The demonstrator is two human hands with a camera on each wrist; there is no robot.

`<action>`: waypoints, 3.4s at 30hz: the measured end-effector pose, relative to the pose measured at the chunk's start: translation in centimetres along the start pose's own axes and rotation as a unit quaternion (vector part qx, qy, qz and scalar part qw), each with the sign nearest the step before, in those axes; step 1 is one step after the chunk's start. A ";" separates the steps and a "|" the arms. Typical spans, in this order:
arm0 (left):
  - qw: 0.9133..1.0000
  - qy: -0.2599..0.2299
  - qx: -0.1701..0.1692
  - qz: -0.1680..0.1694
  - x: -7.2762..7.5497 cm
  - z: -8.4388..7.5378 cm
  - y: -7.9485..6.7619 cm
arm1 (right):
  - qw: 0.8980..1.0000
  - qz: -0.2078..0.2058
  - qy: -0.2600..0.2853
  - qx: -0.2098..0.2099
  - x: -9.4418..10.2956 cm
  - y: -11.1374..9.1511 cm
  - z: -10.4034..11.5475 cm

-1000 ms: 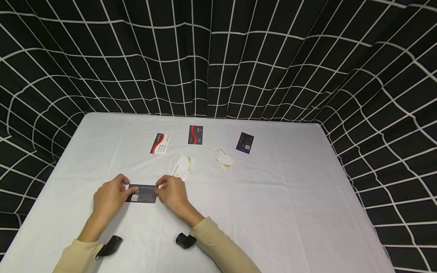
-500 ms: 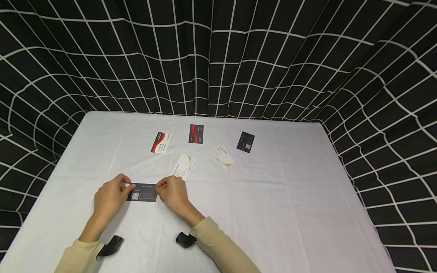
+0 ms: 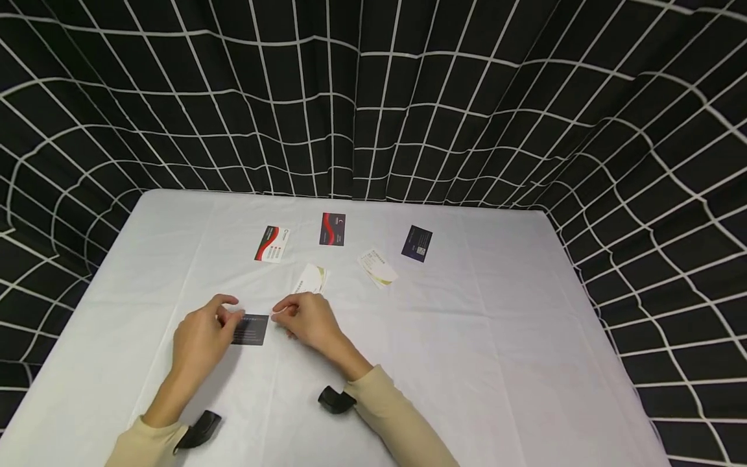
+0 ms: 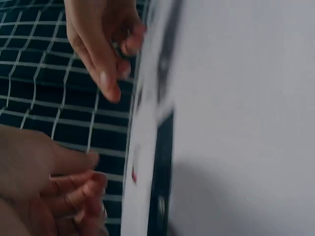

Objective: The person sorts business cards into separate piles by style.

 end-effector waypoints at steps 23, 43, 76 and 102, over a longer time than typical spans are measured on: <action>0.587 -0.729 0.255 0.243 -19.1 -15.7 2.1 | 0.984 -0.109 -0.125 -0.066 22.7 0.5 -10.8; 0.406 -0.860 0.285 0.116 -25.8 -20.4 5.3 | 0.968 0.013 -0.211 -0.135 25.9 5.5 -15.5; 0.476 -0.807 0.333 0.107 -26.2 -19.4 5.5 | 0.985 -0.041 0.043 -0.159 27.3 0.9 -18.3; 0.569 -0.755 0.289 0.152 -25.9 -17.6 5.3 | 0.953 -0.104 0.248 -0.137 25.2 -4.0 -17.7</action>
Point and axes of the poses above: each hand's wrist, its own y-axis towards the middle knuckle, its own x-axis out of the back of the hand, z = x × y, the point moved 6 cm from there along y, towards the middle knuckle, and after that the axes turned 3 degrees about z, right-handed, at the moved point
